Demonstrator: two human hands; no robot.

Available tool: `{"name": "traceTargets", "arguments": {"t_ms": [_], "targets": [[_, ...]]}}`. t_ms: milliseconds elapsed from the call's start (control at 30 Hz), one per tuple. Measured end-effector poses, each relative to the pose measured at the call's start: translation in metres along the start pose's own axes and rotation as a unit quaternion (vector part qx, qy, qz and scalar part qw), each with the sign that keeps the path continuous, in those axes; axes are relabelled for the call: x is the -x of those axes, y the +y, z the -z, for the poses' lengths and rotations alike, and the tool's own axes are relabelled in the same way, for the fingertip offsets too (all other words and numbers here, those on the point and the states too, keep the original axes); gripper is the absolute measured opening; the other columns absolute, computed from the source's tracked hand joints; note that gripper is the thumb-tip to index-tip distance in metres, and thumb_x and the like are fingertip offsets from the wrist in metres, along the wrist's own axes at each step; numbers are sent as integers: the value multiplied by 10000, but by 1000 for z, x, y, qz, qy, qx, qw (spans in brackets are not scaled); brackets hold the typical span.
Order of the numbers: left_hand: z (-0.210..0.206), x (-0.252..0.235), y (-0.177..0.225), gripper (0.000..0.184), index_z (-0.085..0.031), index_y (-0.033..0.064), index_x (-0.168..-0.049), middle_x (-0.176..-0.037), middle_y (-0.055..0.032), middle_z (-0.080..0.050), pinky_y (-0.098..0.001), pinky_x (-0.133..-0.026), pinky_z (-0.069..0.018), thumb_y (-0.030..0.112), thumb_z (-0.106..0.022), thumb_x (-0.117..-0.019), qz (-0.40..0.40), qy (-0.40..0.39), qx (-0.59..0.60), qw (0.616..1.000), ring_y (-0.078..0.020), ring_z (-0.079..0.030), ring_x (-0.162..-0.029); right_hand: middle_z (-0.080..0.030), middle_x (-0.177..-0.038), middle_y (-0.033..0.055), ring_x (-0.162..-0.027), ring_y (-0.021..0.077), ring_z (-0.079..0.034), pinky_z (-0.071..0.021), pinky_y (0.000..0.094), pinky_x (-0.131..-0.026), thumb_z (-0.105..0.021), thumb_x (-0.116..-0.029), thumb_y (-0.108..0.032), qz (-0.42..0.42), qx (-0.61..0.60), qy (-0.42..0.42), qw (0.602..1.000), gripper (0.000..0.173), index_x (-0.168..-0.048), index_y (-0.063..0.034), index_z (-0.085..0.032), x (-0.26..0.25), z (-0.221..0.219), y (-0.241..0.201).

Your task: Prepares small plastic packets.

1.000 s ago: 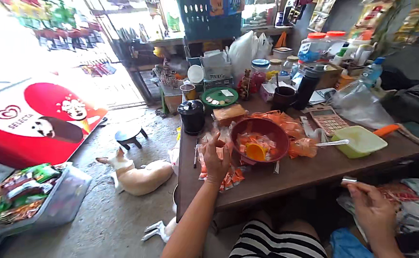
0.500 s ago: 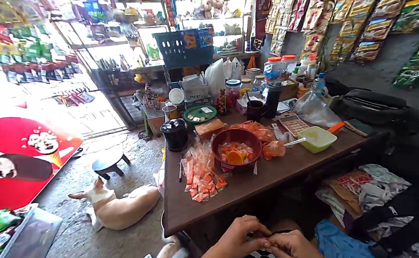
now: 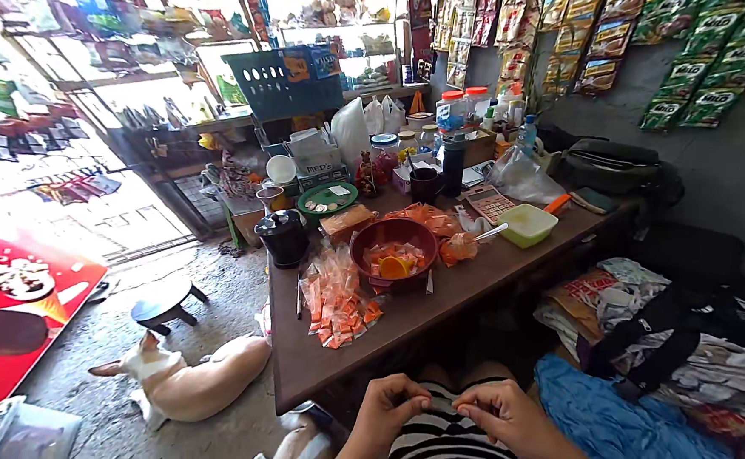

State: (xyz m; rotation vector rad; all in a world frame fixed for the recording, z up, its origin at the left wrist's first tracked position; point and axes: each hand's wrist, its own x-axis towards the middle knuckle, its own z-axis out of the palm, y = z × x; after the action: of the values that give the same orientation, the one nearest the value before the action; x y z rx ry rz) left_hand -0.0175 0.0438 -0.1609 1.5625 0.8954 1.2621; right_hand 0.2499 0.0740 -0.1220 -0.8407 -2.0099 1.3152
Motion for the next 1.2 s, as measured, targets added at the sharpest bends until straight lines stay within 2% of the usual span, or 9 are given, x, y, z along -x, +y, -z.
{"name": "traceTargets", "arguments": {"t_ms": [167, 333, 433, 533, 600, 700, 800, 1067, 1200], "targets": [[-6, 0, 6, 132, -768, 25, -1044, -987, -47, -768, -279, -810, -625, 13, -702, -930, 41, 34, 78, 996, -109, -739, -839, -681, -710, -30, -523, -53, -533, -469, 122, -509, -645, -997, -183, -22, -34, 25, 999, 192, -1067, -52, -767, 3, -2, 6], [-16, 3, 1, 75, -741, 24, -959, -862, -18, -727, -231, -654, -613, 68, -680, -952, 13, 95, 1, 995, -67, -694, -697, -683, -723, -39, -533, -57, -533, -468, 117, -522, -638, -1003, -190, -34, -38, 29, 998, 196, -1065, -58, -770, 4, -5, 7], [-25, 0, 0, 204, -694, 40, -900, -770, 19, -619, -166, -546, -531, 161, -587, -1025, 4, 119, -102, 988, -9, -578, -585, -675, -719, -42, -536, -60, -527, -461, 112, -522, -634, -1007, -196, -38, -47, 25, 998, 203, -1064, -56, -768, 3, -9, 6], [-35, -4, 5, 387, -575, 89, -754, -648, 72, -483, -151, -562, -424, 238, -444, -1086, 7, 138, -147, 979, 27, -470, -578, -673, -724, -41, -544, -64, -532, -470, 110, -529, -623, -1009, -200, -25, -44, 28, 998, 217, -1065, -41, -761, 0, -12, 1], [-36, -7, 9, 358, -604, 92, -789, -674, 86, -555, -155, -558, -462, 224, -456, -1088, 9, 131, -98, 987, 34, -515, -583, -677, -738, -43, -550, -72, -533, -477, 104, -534, -626, -1010, -196, -17, -45, 37, 998, 212, -1056, -36, -757, -1, -14, -1], [-29, -7, 13, 147, -728, 10, -1067, -972, -4, -747, -223, -648, -603, 60, -603, -1009, 10, 112, 23, 993, -36, -687, -727, -681, -762, -50, -565, -79, -536, -477, 101, -543, -618, -1013, -178, -23, -57, 44, 997, 208, -1061, -25, -751, 1, -14, -2], [-26, -5, 15, 114, -738, 6, -1020, -925, -13, -770, -249, -642, -620, -20, -658, -944, 35, 145, 68, 986, -69, -716, -710, -667, -747, -69, -557, -86, -523, -467, 96, -534, -614, -1016, -178, -34, -64, 53, 996, 205, -1061, -32, -751, 0, -15, -2], [-22, -4, 19, 65, -719, 60, -862, -731, 36, -728, -211, -529, -582, 2, -725, -891, 68, 192, 60, 977, -33, -665, -570, -671, -765, -68, -561, -87, -521, -460, 89, -538, -614, -1018, -182, -49, -71, 40, 995, 205, -1064, -35, -750, -7, -19, -4], [-21, -6, 22, 81, -734, 15, -919, -793, -3, -750, -250, -622, -618, -7, -662, -948, 96, 179, 75, 976, -72, -700, -637, -659, -749, -81, -556, -91, -515, -453, 84, -532, -620, -1014, -184, -52, -72, 40, 995, 199, -1060, -38, -748, -9, -21, -4]]}}
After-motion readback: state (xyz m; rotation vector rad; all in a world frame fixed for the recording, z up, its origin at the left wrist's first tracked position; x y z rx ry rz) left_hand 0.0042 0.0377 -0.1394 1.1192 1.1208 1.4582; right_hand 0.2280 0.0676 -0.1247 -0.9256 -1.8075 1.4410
